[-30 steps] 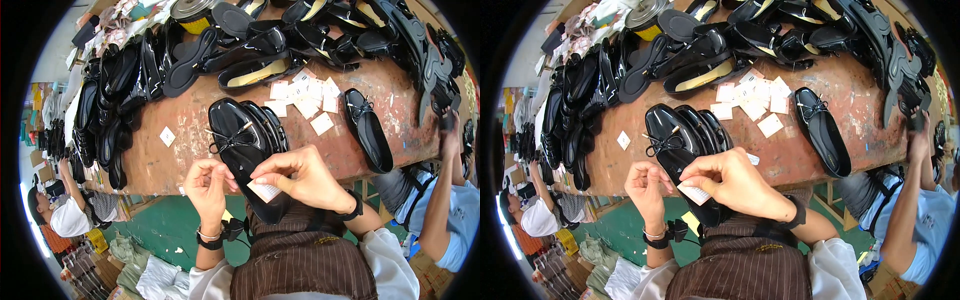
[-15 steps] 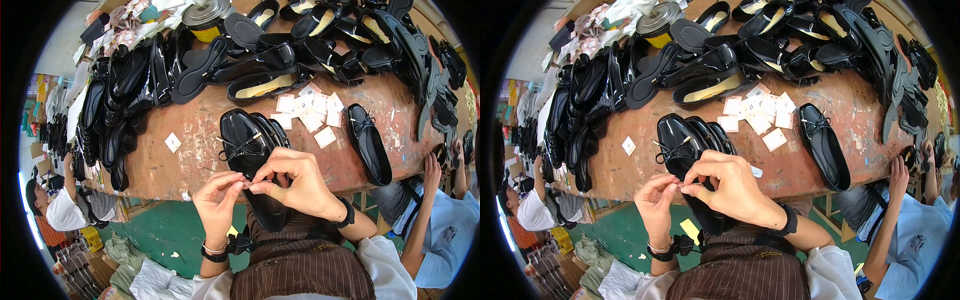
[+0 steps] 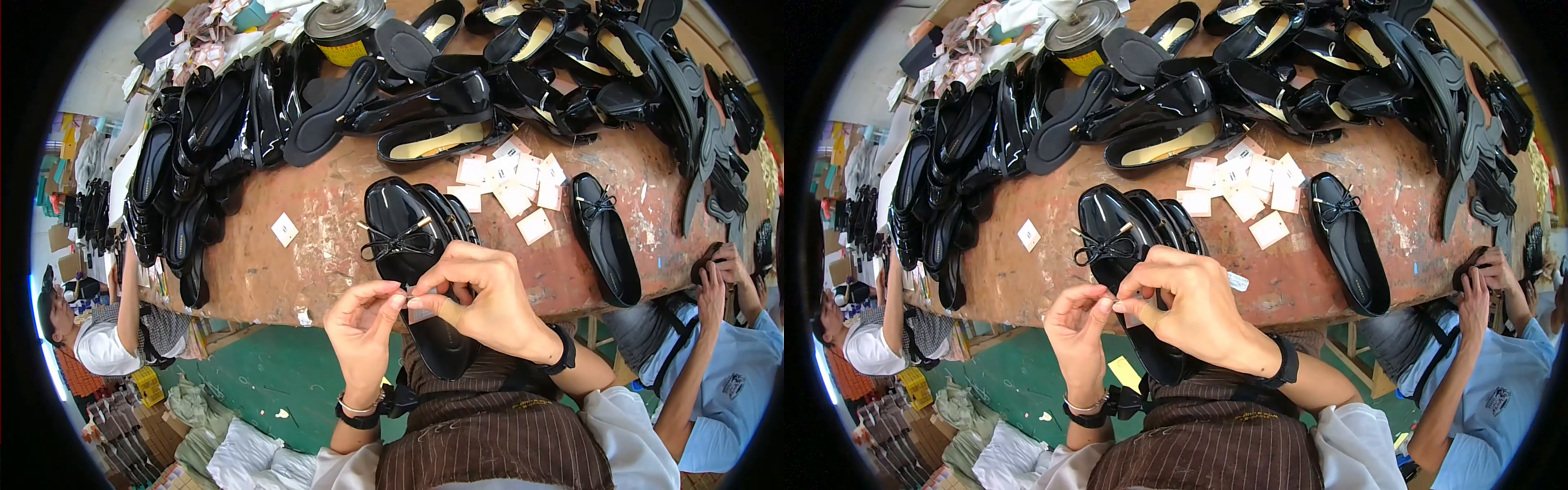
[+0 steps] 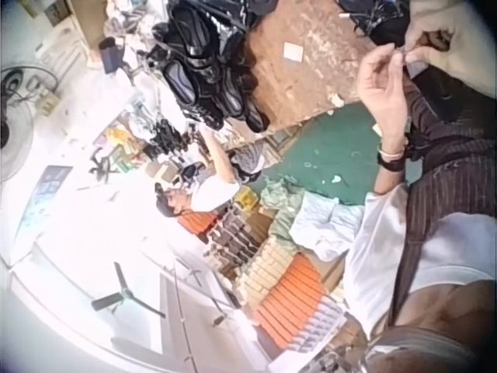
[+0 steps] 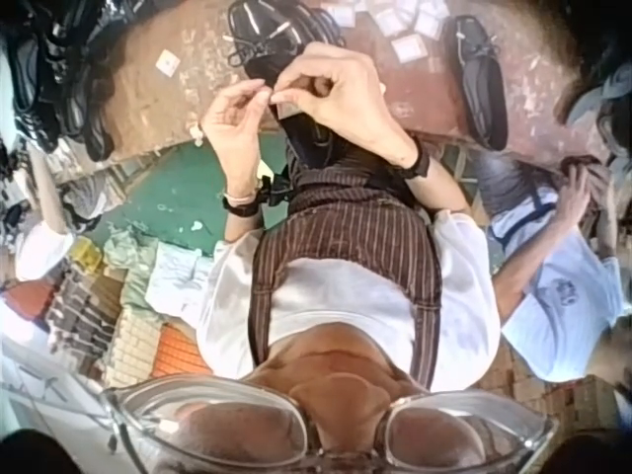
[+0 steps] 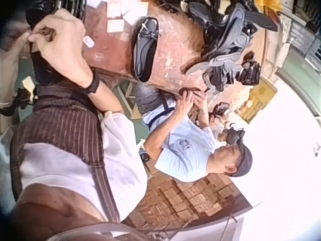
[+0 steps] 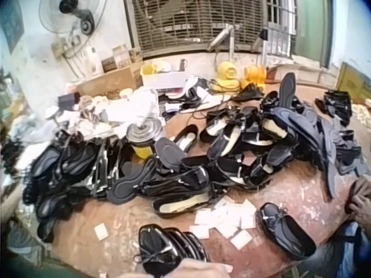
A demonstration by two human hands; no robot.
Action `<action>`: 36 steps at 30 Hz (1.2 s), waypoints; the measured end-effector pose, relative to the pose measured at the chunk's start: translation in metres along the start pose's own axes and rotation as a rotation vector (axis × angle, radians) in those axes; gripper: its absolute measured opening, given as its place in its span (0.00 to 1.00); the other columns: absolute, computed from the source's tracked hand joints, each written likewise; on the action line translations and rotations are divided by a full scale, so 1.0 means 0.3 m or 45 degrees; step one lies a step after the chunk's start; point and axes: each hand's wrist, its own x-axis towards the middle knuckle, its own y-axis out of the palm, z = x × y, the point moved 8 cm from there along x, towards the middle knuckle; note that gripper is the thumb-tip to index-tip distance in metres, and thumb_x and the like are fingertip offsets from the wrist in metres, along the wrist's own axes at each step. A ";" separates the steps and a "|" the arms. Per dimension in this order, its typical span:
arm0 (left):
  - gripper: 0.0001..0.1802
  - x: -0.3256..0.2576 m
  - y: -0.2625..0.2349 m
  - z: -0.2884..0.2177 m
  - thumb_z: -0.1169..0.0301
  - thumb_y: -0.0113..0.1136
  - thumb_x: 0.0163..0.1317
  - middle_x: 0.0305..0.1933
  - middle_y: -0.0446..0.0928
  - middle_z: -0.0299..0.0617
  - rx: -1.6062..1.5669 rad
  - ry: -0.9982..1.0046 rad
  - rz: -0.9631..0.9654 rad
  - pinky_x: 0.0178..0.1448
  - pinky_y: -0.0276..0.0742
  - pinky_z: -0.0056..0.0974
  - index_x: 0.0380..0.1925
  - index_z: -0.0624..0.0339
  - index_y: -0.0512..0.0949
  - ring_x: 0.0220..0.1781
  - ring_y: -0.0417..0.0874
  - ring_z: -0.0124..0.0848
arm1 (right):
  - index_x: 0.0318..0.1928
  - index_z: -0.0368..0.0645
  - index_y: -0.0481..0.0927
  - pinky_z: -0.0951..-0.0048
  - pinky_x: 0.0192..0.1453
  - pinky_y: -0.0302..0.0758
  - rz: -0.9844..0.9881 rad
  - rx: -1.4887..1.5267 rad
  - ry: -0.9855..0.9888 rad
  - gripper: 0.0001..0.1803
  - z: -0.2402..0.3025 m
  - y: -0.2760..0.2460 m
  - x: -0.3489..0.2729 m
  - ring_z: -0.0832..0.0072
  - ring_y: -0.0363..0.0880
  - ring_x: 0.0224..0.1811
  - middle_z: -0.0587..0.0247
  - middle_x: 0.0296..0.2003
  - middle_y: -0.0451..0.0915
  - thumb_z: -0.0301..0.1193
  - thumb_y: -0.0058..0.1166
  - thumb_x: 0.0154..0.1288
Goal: Cleaning, inspecting, and labeling black leather loafers at a manufacturing workbench.
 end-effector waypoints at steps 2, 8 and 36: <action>0.09 0.000 0.001 0.004 0.84 0.64 0.62 0.41 0.84 0.43 -0.009 -0.001 -0.020 0.49 0.79 0.29 0.43 0.70 0.81 0.42 0.84 0.26 | 0.32 0.46 0.87 0.74 0.23 0.65 0.019 0.033 0.051 0.06 -0.015 0.001 0.002 0.77 0.71 0.19 0.68 0.23 0.75 0.27 0.71 0.52; 0.09 -0.003 0.010 0.012 0.84 0.63 0.63 0.42 0.83 0.44 -0.084 0.013 -0.038 0.50 0.79 0.30 0.43 0.70 0.81 0.43 0.84 0.27 | 0.33 0.45 0.87 0.75 0.23 0.65 -0.040 0.003 -0.017 0.07 -0.001 0.008 0.002 0.79 0.70 0.19 0.68 0.24 0.77 0.26 0.71 0.52; 0.14 0.001 -0.239 -0.035 0.79 0.58 0.64 0.39 0.79 0.48 1.529 0.510 -0.392 0.43 0.78 0.44 0.49 0.62 0.81 0.37 0.81 0.44 | 0.43 0.39 0.79 0.83 0.33 0.72 -0.639 0.185 -0.210 0.05 -0.050 -0.409 0.118 0.85 0.77 0.29 0.68 0.27 0.81 0.28 0.56 0.72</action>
